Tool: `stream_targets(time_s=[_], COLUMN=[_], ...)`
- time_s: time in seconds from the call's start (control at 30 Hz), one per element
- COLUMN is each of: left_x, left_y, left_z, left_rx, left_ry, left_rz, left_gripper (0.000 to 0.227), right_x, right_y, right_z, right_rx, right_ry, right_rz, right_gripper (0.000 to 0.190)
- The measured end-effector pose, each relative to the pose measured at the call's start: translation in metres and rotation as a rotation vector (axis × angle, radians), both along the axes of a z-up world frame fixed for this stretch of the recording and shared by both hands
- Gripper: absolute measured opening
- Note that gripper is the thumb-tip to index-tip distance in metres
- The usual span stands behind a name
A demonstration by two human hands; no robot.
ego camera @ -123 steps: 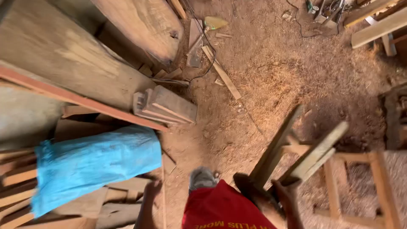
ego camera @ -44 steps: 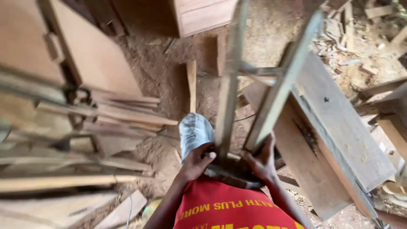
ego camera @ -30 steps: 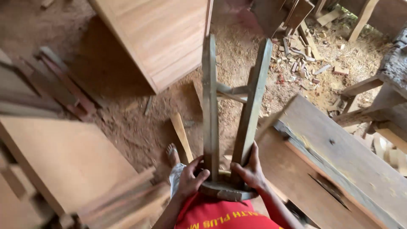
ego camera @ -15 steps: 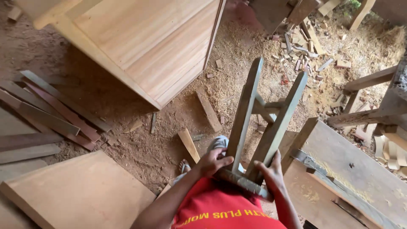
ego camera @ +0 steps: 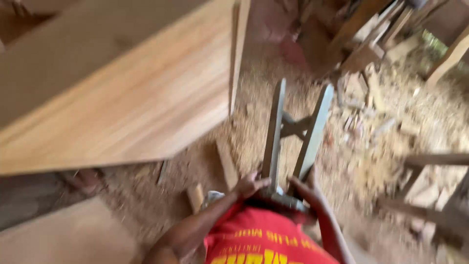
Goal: The person carries a green electric wood planer to a workbench and spends most of the episode using a small wrench to loosen, reposition, and tighten the planer's blades, working on the blade assembly by hand. At the end the person sets the planer down on the bench and walks away.
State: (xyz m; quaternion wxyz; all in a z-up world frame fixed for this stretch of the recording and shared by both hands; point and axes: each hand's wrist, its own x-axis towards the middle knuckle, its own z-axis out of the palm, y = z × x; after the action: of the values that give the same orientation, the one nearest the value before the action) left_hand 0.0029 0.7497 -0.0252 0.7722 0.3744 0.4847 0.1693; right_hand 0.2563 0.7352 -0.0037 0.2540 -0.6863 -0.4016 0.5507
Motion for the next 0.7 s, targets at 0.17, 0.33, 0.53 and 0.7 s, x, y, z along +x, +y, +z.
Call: stream_targets(time_s=[0.17,0.33,0.53,0.7], left_x=[0.059,0.086,0.102,0.101], left_y=[0.061,0.141,0.259,0.389], left_z=[-0.023,-0.039,-0.067,-0.072], left_rx=[0.184,0.173,-0.046,-0.039], left_ry=[0.053,0.008,-0.352,-0.335], left_rz=[0.159,0.350,0.638,0.802], left_gripper=[0.071,0.066,0.059,0.063], right_x=[0.050,0.065,0.054,0.020], right_y=[0.136,0.253,0.419,0.594], right_z=[0.020,0.022,-0.005,-0.019], right_rx=[-0.130,-0.086,-0.084,0.007], right_ry=[-0.134,-0.193,-0.352,-0.399], right_rz=[0.203,0.386,0.659,0.981], right_gripper=[0.131,0.137,0.142,0.150])
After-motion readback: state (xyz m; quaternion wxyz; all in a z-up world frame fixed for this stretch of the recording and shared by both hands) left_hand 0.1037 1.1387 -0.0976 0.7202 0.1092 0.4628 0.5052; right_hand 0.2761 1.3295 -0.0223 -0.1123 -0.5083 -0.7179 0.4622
